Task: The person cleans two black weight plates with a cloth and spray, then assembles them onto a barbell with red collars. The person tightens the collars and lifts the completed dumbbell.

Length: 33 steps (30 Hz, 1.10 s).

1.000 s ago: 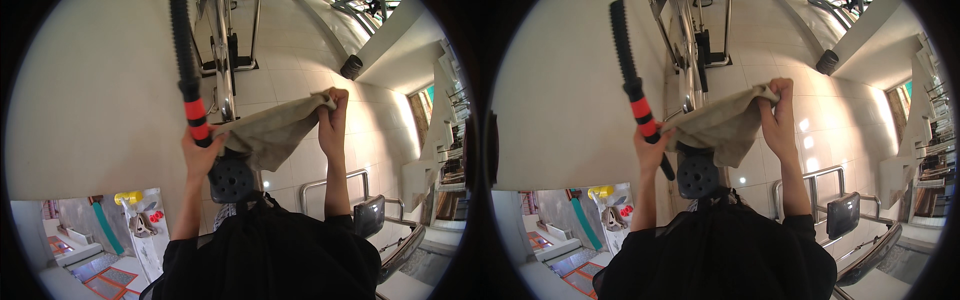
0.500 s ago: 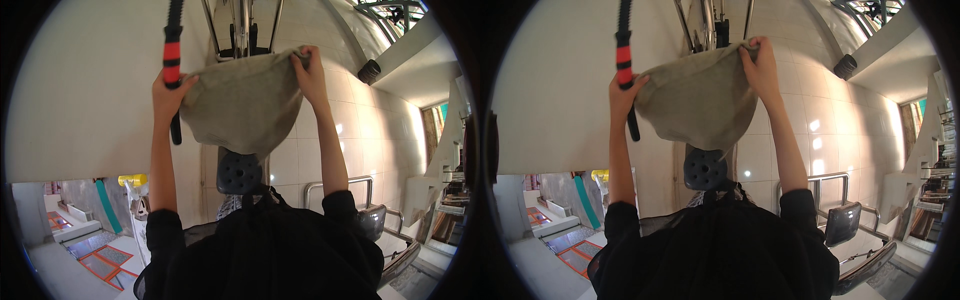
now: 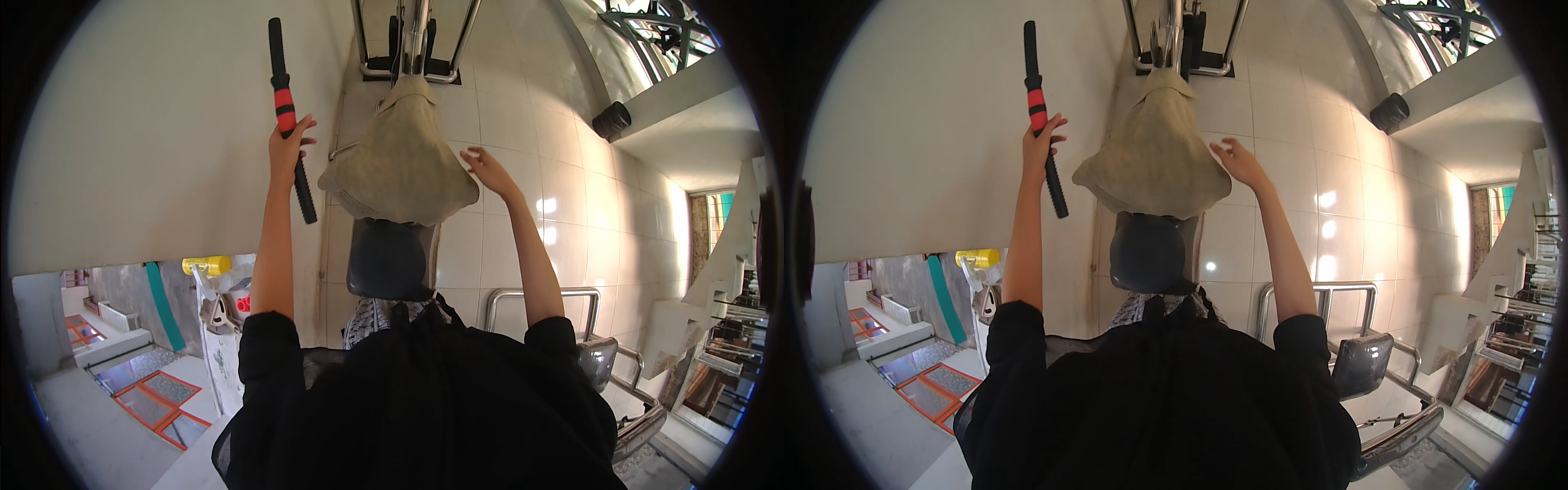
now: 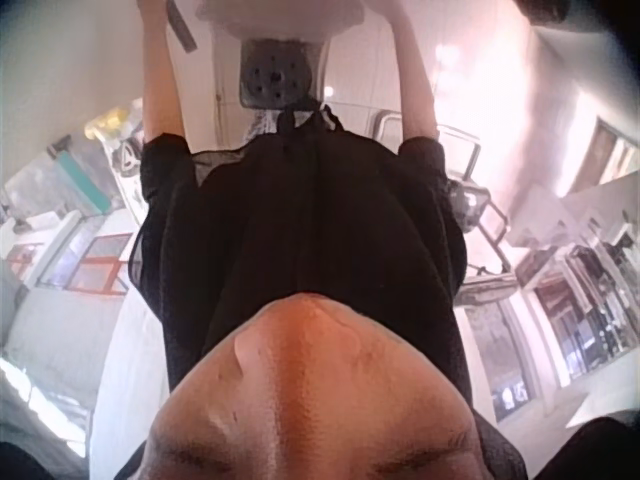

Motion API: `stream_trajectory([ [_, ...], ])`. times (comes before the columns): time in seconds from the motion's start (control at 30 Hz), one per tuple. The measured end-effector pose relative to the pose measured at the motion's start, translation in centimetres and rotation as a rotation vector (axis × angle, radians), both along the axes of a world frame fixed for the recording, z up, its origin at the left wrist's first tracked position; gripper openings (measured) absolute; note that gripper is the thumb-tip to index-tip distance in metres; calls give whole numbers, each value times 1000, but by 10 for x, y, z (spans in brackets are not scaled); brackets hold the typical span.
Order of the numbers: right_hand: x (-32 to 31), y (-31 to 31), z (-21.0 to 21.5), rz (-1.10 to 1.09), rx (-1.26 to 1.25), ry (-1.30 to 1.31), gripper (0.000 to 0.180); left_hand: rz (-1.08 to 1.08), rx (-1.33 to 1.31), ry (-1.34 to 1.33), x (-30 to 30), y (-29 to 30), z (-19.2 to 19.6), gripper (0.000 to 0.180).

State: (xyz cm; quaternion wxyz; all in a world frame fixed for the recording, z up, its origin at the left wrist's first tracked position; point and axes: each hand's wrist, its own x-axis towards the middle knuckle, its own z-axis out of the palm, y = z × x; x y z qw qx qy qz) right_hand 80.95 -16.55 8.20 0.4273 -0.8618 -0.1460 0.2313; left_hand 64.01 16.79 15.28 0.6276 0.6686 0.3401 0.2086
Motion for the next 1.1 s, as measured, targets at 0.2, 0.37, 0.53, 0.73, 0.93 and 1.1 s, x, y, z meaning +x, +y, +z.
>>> stream_trajectory([
  [0.2,-62,-14,18,-119,55,-694,31,31,-158,10,-96,-40,-9,23],
  [0.37,-165,-4,27,-43,320,-504,21,42,-181,92,-190,-80,-28,21],
  [0.53,-239,10,-52,563,49,-336,24,-25,-262,218,-262,-104,-47,18],
  [0.73,-259,20,-103,686,-207,-249,39,-44,-252,376,-305,-132,-71,19],
  [0.93,-270,37,-105,760,-477,-429,101,-72,-172,503,-339,-144,-75,22],
  [1.1,-276,40,-132,920,-636,-582,115,-23,-156,468,-369,-153,-78,25],
])
